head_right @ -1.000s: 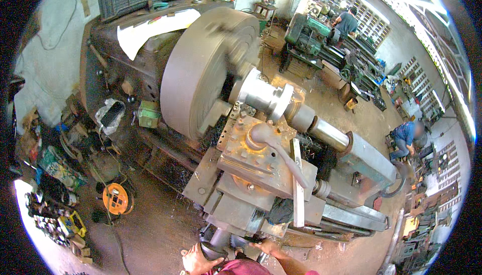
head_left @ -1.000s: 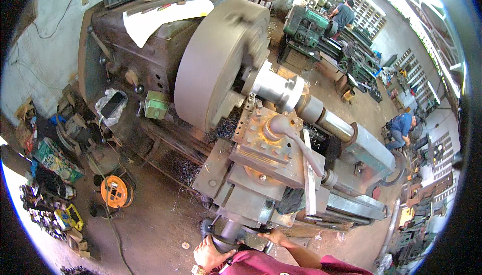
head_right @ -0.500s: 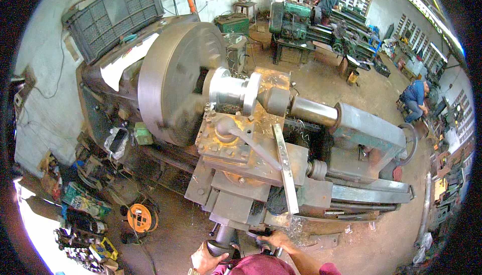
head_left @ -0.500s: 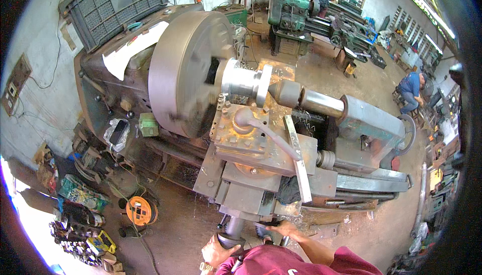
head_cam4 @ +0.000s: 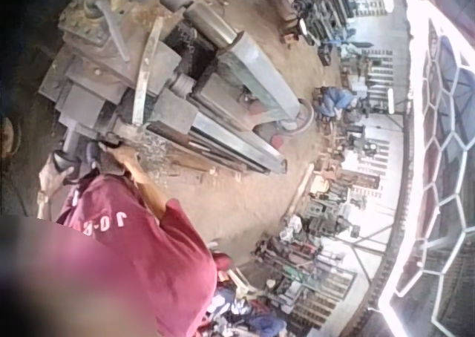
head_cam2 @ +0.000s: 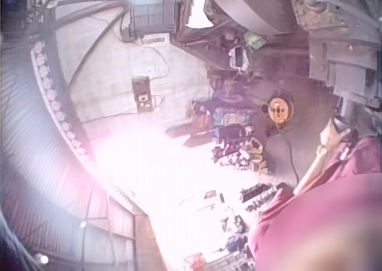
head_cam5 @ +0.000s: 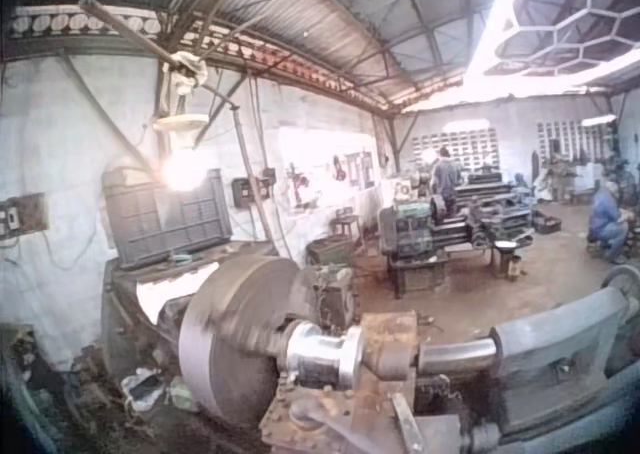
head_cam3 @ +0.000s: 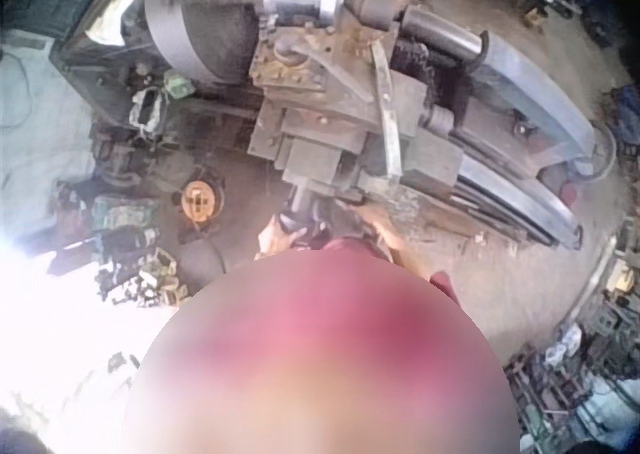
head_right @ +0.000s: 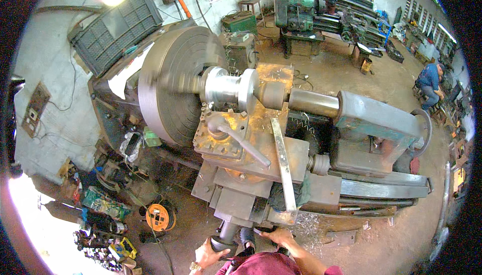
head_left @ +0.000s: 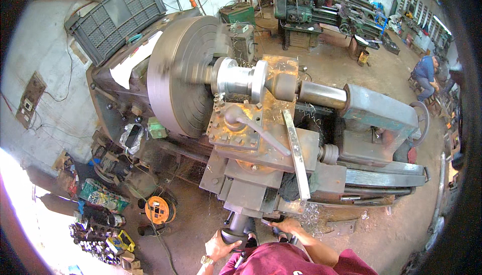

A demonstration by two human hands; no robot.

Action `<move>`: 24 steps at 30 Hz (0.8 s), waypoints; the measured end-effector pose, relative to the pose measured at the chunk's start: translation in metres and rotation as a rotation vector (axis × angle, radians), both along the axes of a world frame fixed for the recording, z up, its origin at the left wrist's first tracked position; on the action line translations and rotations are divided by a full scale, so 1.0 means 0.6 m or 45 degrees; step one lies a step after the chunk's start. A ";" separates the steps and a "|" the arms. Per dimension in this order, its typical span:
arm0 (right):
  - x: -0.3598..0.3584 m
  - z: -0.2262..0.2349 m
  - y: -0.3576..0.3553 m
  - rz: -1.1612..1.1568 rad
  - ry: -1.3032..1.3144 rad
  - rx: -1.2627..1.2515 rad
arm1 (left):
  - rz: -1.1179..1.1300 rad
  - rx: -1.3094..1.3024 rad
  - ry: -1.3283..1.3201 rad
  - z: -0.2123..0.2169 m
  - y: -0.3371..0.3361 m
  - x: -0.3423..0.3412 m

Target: The person operates a metal lathe, using both hands to adjust the control levers and knobs while a cylindrical metal workpiece rotates. The person maintains a steady position in front of the machine, making small adjustments to the tool carriage throughout the clip.

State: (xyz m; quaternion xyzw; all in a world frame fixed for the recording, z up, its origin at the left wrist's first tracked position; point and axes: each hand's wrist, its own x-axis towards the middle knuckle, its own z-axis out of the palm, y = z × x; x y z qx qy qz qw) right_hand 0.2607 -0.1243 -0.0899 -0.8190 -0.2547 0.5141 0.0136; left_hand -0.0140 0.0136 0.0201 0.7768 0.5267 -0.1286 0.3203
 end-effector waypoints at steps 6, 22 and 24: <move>0.009 -0.022 -0.006 0.007 0.118 -0.021 | -0.002 -0.020 0.038 -0.008 -0.001 -0.001; 0.004 -0.050 -0.012 0.037 0.084 0.032 | 0.020 0.014 -0.009 -0.019 -0.003 -0.006; 0.003 -0.055 -0.014 0.034 0.056 0.044 | 0.021 0.001 -0.049 -0.016 -0.003 -0.005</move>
